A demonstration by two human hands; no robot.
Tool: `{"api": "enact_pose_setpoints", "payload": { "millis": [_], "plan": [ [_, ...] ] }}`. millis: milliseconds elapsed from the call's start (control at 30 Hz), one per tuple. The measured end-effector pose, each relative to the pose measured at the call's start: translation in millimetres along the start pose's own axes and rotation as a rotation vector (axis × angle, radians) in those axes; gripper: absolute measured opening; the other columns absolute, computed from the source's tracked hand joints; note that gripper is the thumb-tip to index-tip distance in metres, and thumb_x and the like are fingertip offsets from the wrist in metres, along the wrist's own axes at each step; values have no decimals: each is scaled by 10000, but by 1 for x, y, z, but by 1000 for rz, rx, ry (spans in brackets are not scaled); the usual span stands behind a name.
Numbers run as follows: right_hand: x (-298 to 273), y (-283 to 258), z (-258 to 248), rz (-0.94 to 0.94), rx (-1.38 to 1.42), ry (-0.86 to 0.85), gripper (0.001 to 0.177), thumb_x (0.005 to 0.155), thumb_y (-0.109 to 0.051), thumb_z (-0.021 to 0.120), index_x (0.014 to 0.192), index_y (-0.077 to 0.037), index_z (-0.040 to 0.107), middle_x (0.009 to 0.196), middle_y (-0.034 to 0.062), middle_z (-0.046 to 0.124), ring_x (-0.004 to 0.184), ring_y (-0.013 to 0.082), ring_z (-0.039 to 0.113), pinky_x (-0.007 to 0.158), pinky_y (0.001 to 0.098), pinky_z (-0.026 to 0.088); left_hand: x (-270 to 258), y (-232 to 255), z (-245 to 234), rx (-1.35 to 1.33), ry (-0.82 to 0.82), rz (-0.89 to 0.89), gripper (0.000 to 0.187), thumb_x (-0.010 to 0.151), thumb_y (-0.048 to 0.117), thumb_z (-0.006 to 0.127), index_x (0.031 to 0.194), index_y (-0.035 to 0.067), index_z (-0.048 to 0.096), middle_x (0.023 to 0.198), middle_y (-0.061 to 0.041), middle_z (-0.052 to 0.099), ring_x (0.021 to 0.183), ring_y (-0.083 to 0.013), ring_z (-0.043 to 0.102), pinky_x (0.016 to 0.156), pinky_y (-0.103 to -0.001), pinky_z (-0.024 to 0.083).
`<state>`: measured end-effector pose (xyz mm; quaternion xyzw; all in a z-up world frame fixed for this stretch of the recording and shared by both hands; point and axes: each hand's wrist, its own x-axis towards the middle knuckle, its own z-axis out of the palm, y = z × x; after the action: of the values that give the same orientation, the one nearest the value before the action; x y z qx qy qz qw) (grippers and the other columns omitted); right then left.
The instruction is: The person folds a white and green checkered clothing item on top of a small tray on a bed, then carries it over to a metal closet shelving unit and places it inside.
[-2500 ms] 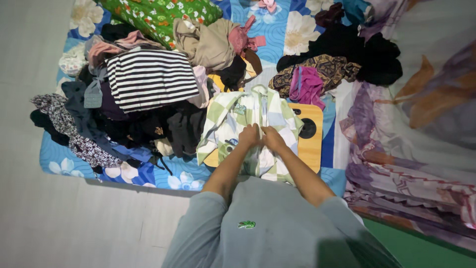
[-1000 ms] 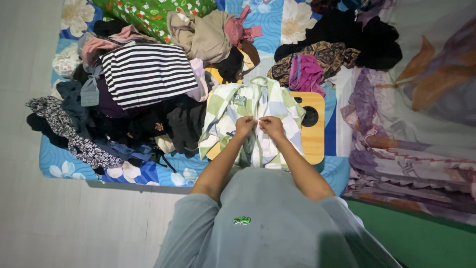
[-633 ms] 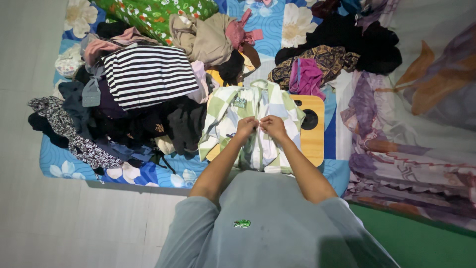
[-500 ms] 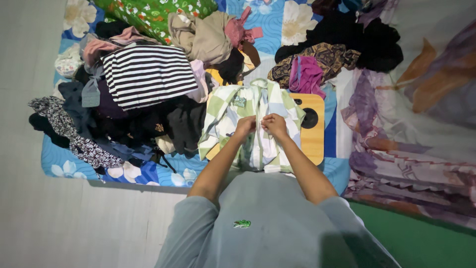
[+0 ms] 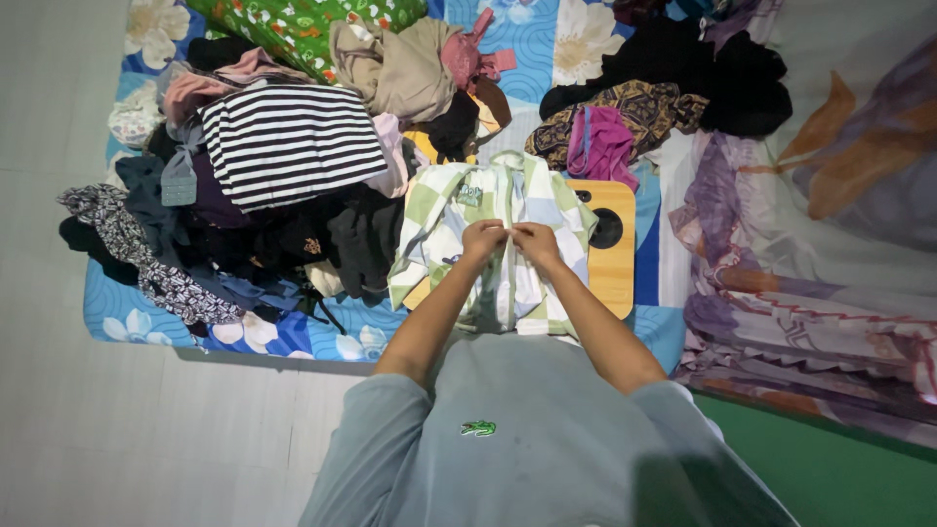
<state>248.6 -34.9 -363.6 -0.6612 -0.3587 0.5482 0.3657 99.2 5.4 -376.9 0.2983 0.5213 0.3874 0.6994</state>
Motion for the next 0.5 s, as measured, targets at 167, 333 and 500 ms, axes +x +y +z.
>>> {"api": "enact_pose_setpoints", "payload": {
  "millis": [167, 333, 500],
  "plan": [
    [-4, -1, 2, -168, -64, -17, 360, 819, -104, 798, 1163, -7, 747, 958, 66, 787, 831, 118, 721, 750, 269, 576, 2, 6, 1, 13, 20, -97, 371, 800, 22, 778, 1142, -62, 663, 835, -123, 741, 670, -172, 711, 593, -276, 587],
    [-4, 5, 3, -283, -198, 118, 373, 826, -119, 782, 1182, -16, 744, 958, 105, 799, 837, 133, 758, 767, 298, 605, 3, 1, 3, 27, -8, -63, 375, 805, 31, 778, 1140, -85, 656, 764, -137, 710, 563, -165, 648, 497, -282, 510],
    [-2, 4, 3, -335, -340, 174, 456, 842, -107, 768, 1283, -31, 682, 862, 168, 753, 731, 213, 733, 706, 334, 591, 6, 4, 1, -10, -96, 23, 326, 841, 49, 801, 1088, -121, 674, 737, -134, 719, 557, -148, 633, 493, -265, 480]
  ]
}}
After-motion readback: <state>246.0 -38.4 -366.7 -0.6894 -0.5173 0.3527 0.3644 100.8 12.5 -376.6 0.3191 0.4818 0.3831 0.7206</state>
